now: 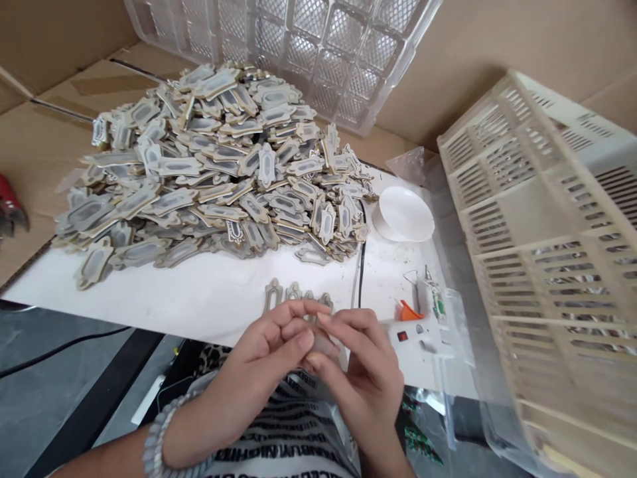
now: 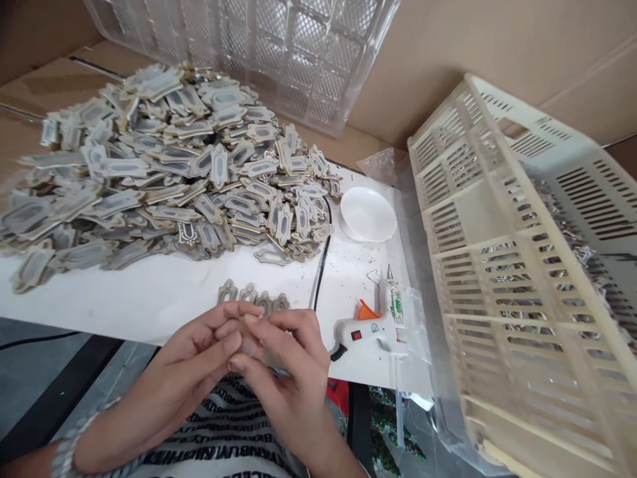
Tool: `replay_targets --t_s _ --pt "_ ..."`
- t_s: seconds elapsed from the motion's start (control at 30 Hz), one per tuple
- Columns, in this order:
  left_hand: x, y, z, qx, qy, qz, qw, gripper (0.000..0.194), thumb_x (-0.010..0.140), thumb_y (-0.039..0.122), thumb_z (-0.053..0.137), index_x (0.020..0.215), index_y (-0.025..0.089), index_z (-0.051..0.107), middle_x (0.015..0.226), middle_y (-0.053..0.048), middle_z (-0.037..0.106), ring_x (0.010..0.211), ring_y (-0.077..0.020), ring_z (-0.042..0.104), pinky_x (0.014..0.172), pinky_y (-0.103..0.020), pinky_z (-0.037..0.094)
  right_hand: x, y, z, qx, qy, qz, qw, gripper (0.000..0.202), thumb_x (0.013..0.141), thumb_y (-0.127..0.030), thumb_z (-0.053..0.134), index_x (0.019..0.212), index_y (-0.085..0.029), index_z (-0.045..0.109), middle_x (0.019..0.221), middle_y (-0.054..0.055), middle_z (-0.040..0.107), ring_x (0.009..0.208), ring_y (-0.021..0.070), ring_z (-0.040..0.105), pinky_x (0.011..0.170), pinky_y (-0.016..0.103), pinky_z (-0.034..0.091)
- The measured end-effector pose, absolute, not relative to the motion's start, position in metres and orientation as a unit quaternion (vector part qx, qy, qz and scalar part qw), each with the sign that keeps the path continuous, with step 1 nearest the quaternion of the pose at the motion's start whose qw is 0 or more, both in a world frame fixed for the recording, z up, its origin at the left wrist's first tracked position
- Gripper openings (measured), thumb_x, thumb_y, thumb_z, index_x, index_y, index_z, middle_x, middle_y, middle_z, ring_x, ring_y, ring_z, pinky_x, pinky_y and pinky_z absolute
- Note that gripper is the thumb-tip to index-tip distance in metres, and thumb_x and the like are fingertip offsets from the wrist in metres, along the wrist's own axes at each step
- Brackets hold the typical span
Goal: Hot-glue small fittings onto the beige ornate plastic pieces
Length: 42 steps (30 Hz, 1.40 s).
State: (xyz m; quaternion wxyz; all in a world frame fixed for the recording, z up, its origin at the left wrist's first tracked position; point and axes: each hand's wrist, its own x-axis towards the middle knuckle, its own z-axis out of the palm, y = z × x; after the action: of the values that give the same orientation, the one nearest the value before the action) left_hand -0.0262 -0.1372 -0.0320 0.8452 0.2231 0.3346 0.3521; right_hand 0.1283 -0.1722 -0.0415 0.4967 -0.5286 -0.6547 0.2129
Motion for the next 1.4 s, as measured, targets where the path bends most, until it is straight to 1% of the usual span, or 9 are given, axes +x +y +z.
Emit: replay_targets --t_s 0.2,0.4,0.57,0.7,0.87,1.03,1.1,1.23,1.4 --pt "-0.028 -0.135 -0.032 0.241 0.333 0.339 0.846 0.036 0.085 0.043 0.083 0.117 0.028 0.076 0.087 -0.003 0.077 0.085 -0.0151 0.071 0.081 -0.021 0.055 0.137 -0.170 -0.038 -0.525 -0.698 0.183 0.451 0.022 0.097 -0.025 0.070 0.118 -0.030 0.073 0.095 0.002 0.063 0.087 0.0185 0.063 0.071 0.035 0.058" --pt "-0.024 -0.133 -0.025 0.219 0.369 0.331 0.840 0.033 0.075 0.052 0.088 0.098 0.028 0.084 0.113 -0.006 0.079 0.108 -0.0205 0.070 0.091 -0.023 0.057 0.139 -0.167 -0.038 -0.490 -0.722 0.136 0.468 0.021 0.097 -0.020 0.069 0.118 -0.026 0.072 0.096 0.003 0.063 0.089 0.0177 0.062 0.069 0.032 0.057" --pt "-0.021 -0.136 -0.024 0.178 0.400 0.322 0.839 0.041 0.068 0.051 0.093 0.099 0.025 0.084 0.111 -0.008 0.079 0.091 -0.0153 0.068 0.074 -0.016 0.055 0.137 -0.166 -0.040 -0.490 -0.726 0.091 0.474 0.019 0.098 -0.019 0.067 0.116 -0.025 0.070 0.093 0.003 0.063 0.083 0.0171 0.061 0.067 0.034 0.056" --pt "-0.017 -0.134 -0.022 0.127 0.378 0.301 0.866 0.043 0.067 0.046 0.094 0.102 0.022 0.084 0.080 -0.004 0.071 0.067 -0.0091 0.053 0.060 -0.014 0.048 0.135 -0.165 -0.040 -0.506 -0.716 0.085 0.474 0.022 0.095 -0.014 0.070 0.114 -0.025 0.070 0.091 0.001 0.065 0.081 0.0172 0.061 0.066 0.034 0.056" --pt "-0.010 -0.126 -0.020 0.063 0.358 0.292 0.885 0.039 0.064 0.040 0.093 0.096 0.019 0.083 0.077 -0.001 0.063 0.064 -0.0069 0.045 0.061 -0.014 0.048 0.131 -0.164 -0.037 -0.507 -0.711 0.085 0.479 0.026 0.092 -0.007 0.069 0.111 -0.023 0.068 0.093 0.001 0.064 0.084 0.0167 0.059 0.069 0.032 0.054" --pt "-0.007 -0.125 -0.020 0.113 0.388 0.320 0.857 0.036 0.066 0.046 0.093 0.091 0.022 0.083 0.089 -0.003 0.069 0.086 -0.0119 0.060 0.076 -0.014 0.053 0.128 -0.166 -0.030 -0.528 -0.706 0.102 0.460 0.022 0.092 -0.005 0.065 0.105 -0.022 0.068 0.097 0.002 0.060 0.091 0.0172 0.056 0.078 0.033 0.052" --pt "-0.009 -0.128 -0.023 0.150 0.389 0.322 0.850 0.038 0.069 0.051 0.090 0.093 0.023 0.083 0.088 -0.003 0.069 0.086 -0.0120 0.061 0.076 -0.015 0.053 0.128 -0.167 -0.028 -0.539 -0.694 0.126 0.460 0.019 0.093 -0.008 0.064 0.104 -0.023 0.069 0.095 0.001 0.060 0.092 0.0169 0.056 0.081 0.033 0.051" --pt "-0.018 -0.131 -0.033 0.353 0.393 0.329 0.783 0.045 0.090 0.065 0.066 0.096 0.023 0.079 0.072 0.001 0.060 0.062 -0.0090 0.047 0.057 -0.017 0.043 0.132 -0.168 -0.025 -0.574 -0.637 0.190 0.478 0.015 0.095 -0.013 0.065 0.098 -0.027 0.071 0.089 -0.001 0.060 0.088 0.0166 0.057 0.078 0.031 0.049" --pt "-0.030 -0.125 -0.036 0.621 0.363 0.316 0.618 0.044 0.104 0.046 0.051 0.072 0.018 0.063 0.068 0.002 0.056 0.066 -0.0102 0.052 0.062 -0.020 0.041 0.136 -0.171 -0.023 -0.576 -0.617 0.245 0.478 0.016 0.096 -0.016 0.063 0.098 -0.028 0.073 0.088 0.000 0.062 0.088 0.0170 0.058 0.076 0.030 0.050"
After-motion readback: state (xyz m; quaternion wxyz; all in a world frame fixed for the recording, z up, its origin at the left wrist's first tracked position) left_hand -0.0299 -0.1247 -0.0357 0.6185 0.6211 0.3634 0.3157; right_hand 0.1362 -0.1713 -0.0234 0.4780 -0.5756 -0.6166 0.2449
